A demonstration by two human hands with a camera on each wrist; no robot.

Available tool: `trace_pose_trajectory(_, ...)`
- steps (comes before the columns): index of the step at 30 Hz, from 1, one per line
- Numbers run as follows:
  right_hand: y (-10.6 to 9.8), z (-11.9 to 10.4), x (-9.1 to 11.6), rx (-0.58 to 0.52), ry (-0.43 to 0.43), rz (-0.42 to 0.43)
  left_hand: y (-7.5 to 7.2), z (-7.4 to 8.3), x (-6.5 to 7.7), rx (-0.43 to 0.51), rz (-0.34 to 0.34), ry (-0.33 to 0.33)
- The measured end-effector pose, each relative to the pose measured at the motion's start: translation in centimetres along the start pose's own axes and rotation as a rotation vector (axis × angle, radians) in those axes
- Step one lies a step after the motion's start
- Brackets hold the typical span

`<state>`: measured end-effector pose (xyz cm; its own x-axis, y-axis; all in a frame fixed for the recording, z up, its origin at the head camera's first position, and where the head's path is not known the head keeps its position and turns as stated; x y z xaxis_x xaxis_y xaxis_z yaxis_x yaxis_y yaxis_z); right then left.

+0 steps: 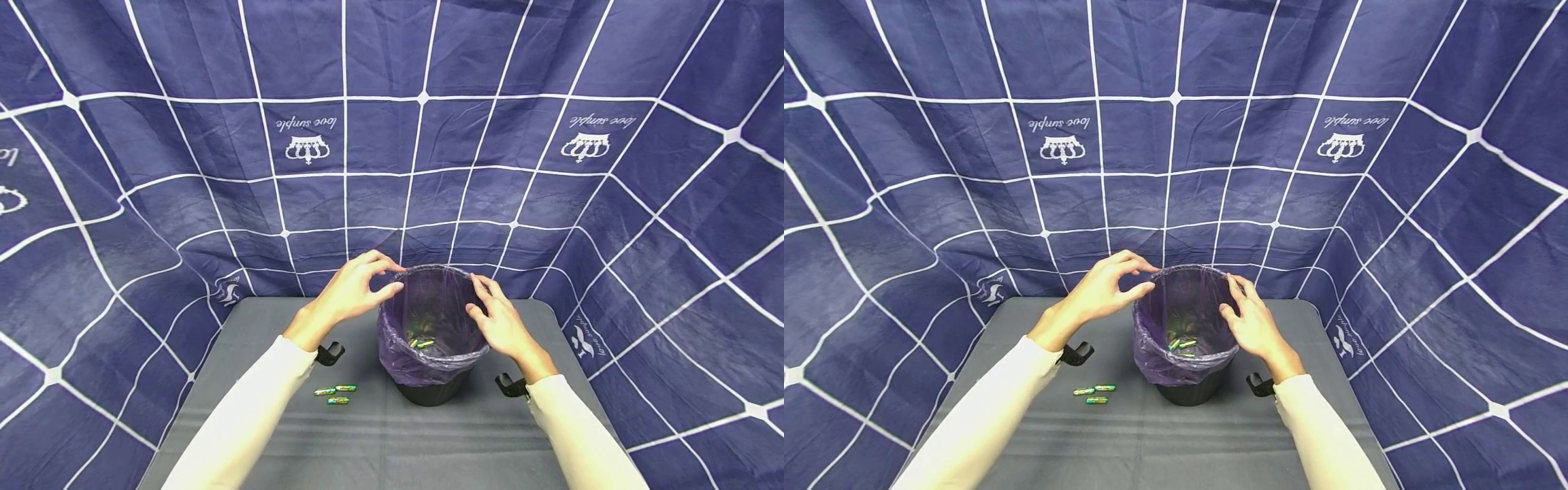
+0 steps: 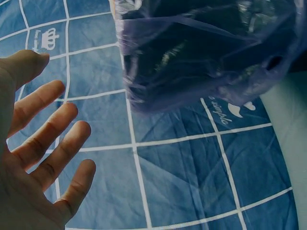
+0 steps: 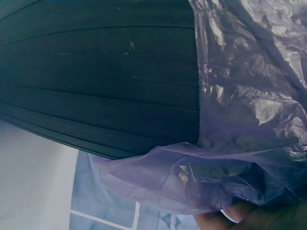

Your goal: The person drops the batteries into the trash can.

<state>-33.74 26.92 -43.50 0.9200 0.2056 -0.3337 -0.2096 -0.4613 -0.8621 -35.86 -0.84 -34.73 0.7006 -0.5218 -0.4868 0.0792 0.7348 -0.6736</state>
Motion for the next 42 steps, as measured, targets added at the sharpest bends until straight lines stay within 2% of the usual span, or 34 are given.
trace_pose_trajectory(18,-0.1,0.0,-0.1,0.006,-0.001,0.002,-0.9,-3.7,4.1,-0.004,0.03,-0.085)
trace_pose_trajectory(24,-0.1,-0.1,-0.1,0.0,0.006,-0.007,-1.0,-4.7,5.4,0.008,0.04,-0.094)
trace_pose_trajectory(32,0.0,-0.1,-0.1,-0.004,0.0,0.004,-1.0,-6.5,7.9,0.009,0.043,-0.103)
trace_pose_trajectory(42,0.1,0.1,-0.2,-0.003,-0.002,0.005,0.3,-9.8,12.1,-0.028,0.012,-0.178)
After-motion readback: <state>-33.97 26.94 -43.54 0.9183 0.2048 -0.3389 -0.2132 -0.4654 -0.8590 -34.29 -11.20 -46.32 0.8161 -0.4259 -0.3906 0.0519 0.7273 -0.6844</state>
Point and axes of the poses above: each hand's wrist, its own x-axis away from the middle knuckle, its own y-axis out of the palm, z = x × y, the point moved 10 cm from there along -x, towards the middle knuckle, and after that the axes turned 11 degrees about x, right-handed, at the moved point
